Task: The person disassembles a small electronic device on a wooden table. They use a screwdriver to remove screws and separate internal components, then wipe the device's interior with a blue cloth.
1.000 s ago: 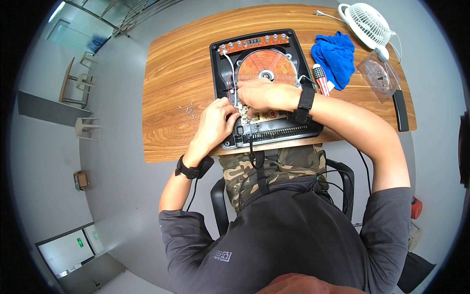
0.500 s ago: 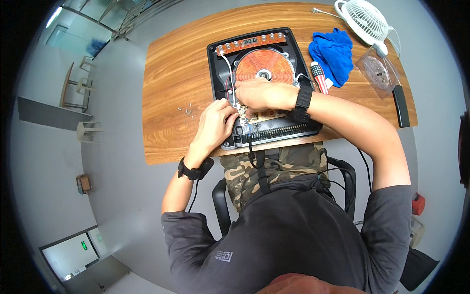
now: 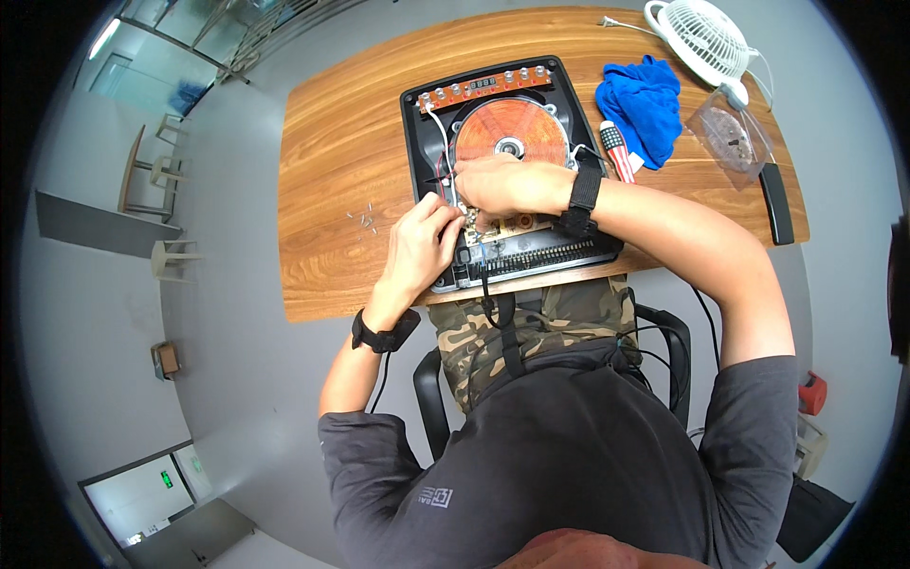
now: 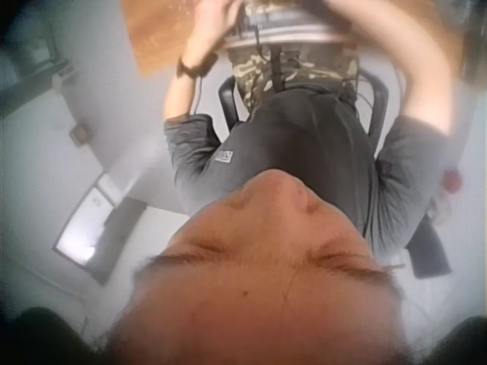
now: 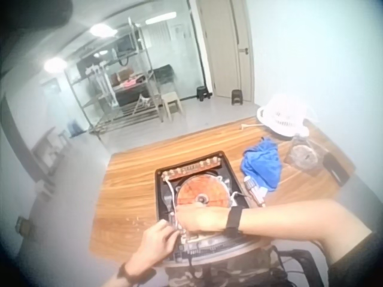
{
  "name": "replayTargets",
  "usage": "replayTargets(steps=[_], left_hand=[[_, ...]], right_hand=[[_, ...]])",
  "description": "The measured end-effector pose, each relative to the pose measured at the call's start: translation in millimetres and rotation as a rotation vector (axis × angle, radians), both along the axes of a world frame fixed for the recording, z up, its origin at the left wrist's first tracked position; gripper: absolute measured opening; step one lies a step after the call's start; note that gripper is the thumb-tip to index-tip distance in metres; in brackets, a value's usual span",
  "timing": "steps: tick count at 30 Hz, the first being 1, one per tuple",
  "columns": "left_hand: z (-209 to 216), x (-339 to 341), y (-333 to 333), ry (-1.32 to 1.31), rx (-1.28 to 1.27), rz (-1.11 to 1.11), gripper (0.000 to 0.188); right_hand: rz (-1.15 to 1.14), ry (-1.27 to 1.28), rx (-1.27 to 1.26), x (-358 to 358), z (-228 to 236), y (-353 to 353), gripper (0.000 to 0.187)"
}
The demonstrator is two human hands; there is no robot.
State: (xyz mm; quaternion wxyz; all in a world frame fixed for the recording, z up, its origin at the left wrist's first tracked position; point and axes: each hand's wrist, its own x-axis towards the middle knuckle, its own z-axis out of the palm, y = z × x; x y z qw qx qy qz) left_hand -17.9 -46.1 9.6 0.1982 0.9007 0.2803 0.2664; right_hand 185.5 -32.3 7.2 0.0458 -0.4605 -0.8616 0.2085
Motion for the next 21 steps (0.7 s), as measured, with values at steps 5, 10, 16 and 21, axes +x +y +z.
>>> replayTargets(steps=[5,10,16,21], left_hand=[[7,0,3,0.069,0.023,0.086,0.01],[14,-11,7,0.258,-0.006,0.085,0.014],[30,-9,-5,0.348,0.039,0.033,0.023],[39,0,-22,0.339,0.11,-0.08,0.043]], right_hand=[[-0.04,0.014,-0.06,2,-1,-1,0.039],[-0.058,-0.025,-0.067,-1,15,-7,0.04],[-0.073,-0.086,-0.016,-2,13,-5,0.043],[-0.096,-0.015,-0.118,7,32,-12,0.039]])
